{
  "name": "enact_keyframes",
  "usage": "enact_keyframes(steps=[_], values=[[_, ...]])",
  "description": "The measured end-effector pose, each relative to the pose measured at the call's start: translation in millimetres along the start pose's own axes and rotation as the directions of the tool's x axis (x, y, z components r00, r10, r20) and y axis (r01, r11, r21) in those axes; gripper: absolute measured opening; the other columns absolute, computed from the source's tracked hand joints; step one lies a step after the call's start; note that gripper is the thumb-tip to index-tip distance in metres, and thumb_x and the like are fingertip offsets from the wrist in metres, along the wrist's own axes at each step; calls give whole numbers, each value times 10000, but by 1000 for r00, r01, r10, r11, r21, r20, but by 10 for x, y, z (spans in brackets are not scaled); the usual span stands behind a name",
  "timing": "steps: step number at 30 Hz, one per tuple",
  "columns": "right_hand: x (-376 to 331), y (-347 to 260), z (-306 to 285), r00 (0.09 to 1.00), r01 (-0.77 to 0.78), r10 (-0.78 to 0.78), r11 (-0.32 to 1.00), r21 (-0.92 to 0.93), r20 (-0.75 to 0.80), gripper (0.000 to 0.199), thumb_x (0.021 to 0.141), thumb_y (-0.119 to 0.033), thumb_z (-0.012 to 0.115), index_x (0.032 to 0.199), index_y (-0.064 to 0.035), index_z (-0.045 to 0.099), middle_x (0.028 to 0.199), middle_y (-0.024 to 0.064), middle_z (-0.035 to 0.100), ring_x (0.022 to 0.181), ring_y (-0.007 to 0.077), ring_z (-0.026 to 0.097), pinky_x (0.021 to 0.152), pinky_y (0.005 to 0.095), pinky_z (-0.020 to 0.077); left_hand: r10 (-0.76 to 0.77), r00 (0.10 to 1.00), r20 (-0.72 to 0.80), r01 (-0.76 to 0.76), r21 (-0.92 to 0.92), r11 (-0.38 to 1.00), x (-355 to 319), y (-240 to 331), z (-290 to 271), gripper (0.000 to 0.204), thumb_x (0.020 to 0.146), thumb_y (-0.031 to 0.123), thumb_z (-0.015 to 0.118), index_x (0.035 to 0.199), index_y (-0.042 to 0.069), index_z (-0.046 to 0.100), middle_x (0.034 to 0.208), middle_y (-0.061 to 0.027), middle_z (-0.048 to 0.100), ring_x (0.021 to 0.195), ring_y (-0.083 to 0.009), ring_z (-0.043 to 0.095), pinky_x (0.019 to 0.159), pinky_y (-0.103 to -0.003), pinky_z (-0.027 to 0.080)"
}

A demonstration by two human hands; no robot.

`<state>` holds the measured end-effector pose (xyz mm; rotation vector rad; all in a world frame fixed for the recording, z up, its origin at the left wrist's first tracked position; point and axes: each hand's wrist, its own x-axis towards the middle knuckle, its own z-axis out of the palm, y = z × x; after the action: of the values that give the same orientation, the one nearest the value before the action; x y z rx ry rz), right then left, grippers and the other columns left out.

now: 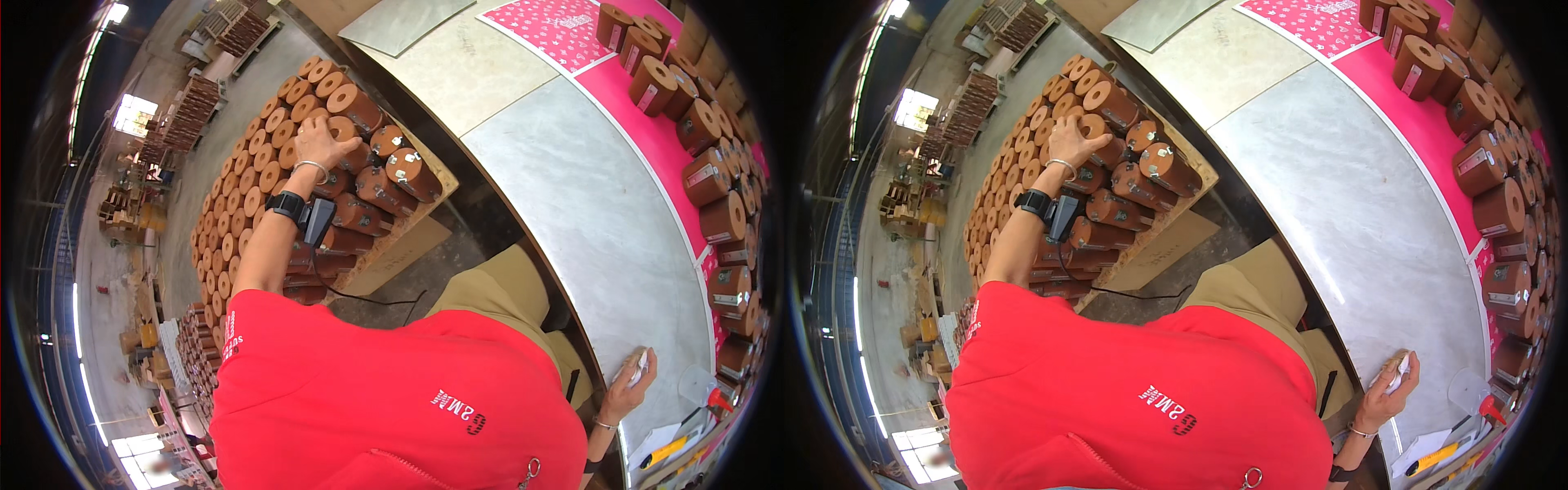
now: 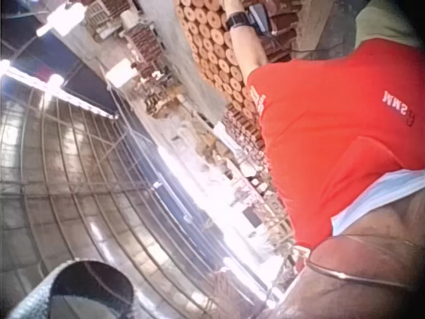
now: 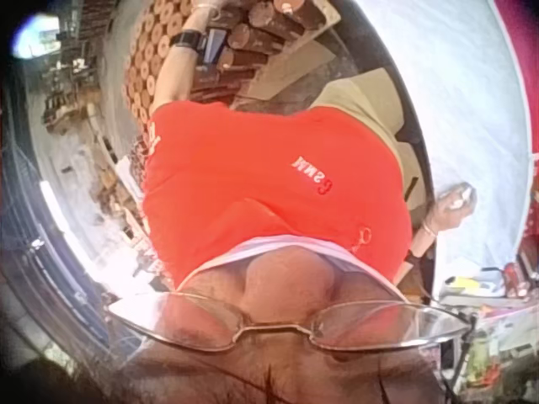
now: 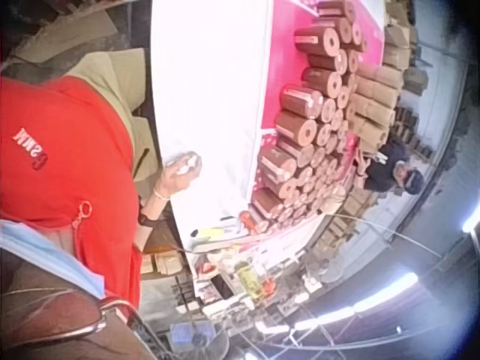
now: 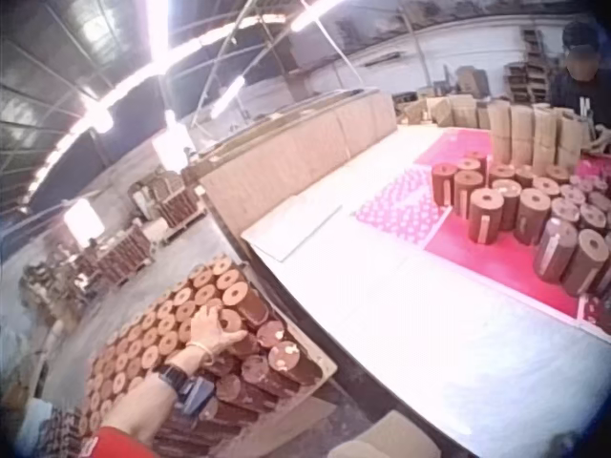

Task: The person is polishing and cleaning small cylindrical wooden or composite furniture components using a cloth and a cleaning agent, then organizing them.

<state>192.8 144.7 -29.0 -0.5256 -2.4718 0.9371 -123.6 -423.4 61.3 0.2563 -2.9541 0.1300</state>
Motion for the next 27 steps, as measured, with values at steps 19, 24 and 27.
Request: enact_keyframes(steps=[19, 24, 27], values=[[60, -236, 62, 997, 37, -44, 994, -99, -68, 301, 899, -116, 593, 1181, -18, 558, 903, 168, 651, 697, 256, 644, 624, 308, 501, 525, 772, -359, -628, -305, 716, -266, 1432, 163, 544, 871, 254, 644, 1303, -23, 461, 1322, -229, 476, 1214, -388, 449, 1022, -443, 361], [63, -274, 44, 990, 103, -113, 988, -112, -90, 303, 861, -80, 620, 1145, 8, 563, 820, 185, 657, 652, 289, 663, 562, 318, 507, 881, 307, -361, -822, -567, 54, -1043, 3147, 13, 663, 898, 310, 592, 1449, 61, 319, 1495, -165, 312, 1403, -320, 257, 1146, -433, 202], [68, -226, 61, 983, 146, -159, 981, -125, -95, 301, 894, -89, 578, 1179, -5, 538, 735, 138, 614, 580, 223, 610, 546, 287, 471, 931, -29, -363, -814, -533, -233, -1598, 3720, 27, 638, 908, 413, 548, 1438, 115, 356, 1485, -131, 343, 1404, -309, 256, 1146, -448, 195]])
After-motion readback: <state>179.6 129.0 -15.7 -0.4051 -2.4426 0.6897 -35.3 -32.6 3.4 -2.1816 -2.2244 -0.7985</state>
